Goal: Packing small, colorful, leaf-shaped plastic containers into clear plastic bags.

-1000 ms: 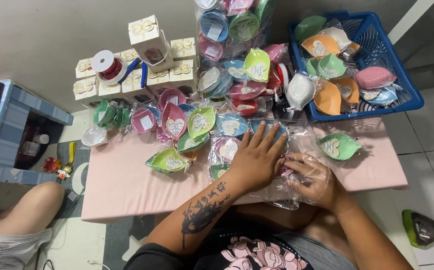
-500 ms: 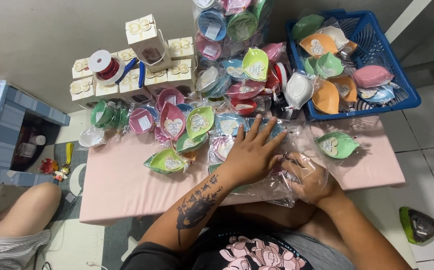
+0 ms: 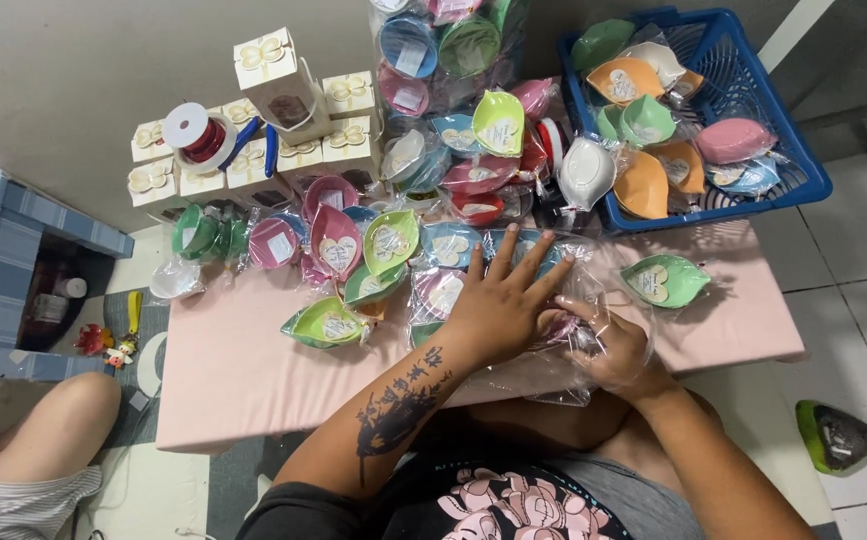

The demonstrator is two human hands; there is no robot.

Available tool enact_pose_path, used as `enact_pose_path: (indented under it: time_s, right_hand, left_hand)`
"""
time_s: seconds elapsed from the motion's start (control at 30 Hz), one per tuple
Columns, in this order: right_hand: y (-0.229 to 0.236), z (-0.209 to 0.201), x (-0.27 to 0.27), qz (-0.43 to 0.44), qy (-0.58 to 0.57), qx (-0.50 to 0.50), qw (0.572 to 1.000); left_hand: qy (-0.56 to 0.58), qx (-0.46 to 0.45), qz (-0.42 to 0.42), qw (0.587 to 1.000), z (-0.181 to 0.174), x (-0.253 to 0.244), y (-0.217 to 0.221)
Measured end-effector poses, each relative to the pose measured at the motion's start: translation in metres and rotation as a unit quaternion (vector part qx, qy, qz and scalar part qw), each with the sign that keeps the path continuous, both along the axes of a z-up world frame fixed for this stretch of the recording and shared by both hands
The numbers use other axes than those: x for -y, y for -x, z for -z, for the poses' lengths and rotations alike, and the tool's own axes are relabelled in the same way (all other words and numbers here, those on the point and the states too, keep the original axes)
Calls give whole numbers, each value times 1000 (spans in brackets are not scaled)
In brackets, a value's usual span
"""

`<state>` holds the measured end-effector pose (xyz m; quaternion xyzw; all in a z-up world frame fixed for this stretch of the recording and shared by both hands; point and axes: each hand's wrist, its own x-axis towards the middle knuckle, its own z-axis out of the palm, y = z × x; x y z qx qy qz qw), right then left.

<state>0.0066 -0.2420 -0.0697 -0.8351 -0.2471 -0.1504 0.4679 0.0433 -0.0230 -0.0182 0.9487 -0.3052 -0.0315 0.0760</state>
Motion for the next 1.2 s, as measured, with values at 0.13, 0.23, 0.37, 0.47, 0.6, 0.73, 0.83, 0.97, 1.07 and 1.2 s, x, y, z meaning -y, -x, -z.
enact_pose_path:
  time_s: [0.13, 0.23, 0.37, 0.47, 0.6, 0.73, 0.83, 0.97, 1.07, 1.2]
  right_hand:
    - [1, -14, -10, -16, -52, 52, 997]
    - [1, 29, 8, 6, -30, -62, 998]
    - [-6, 30, 11, 5, 17, -139, 990]
    - [-10, 27, 12, -11, 1, -146, 989]
    - [-13, 35, 13, -17, 11, -136, 991]
    - [-13, 42, 15, -13, 15, -121, 993]
    - [-11, 38, 15, -10, 17, -114, 993]
    - [-10, 34, 22, -36, 9, -137, 990]
    - [-6, 21, 22, -75, -36, -189, 978]
    - [-1, 16, 22, -133, -127, -232, 955]
  left_hand:
    - [-9, -8, -1, 1000, 0, 0, 1]
    - [-41, -23, -7, 999, -2, 0, 2]
    - [-37, -33, -9, 999, -6, 1, 4]
    - [-49, -33, -10, 998, -7, 3, 3]
    - [-52, -43, -11, 998, -12, 4, 6]
    - [-53, -54, -7, 997, -12, 5, 5]
    - [-53, -70, -8, 996, -18, 7, 5]
    - [-68, -92, -15, 993, -31, 9, 7]
    - [-71, -100, -11, 992, -35, 9, 6]
    - [-14, -12, 9, 1000, 12, 5, -4]
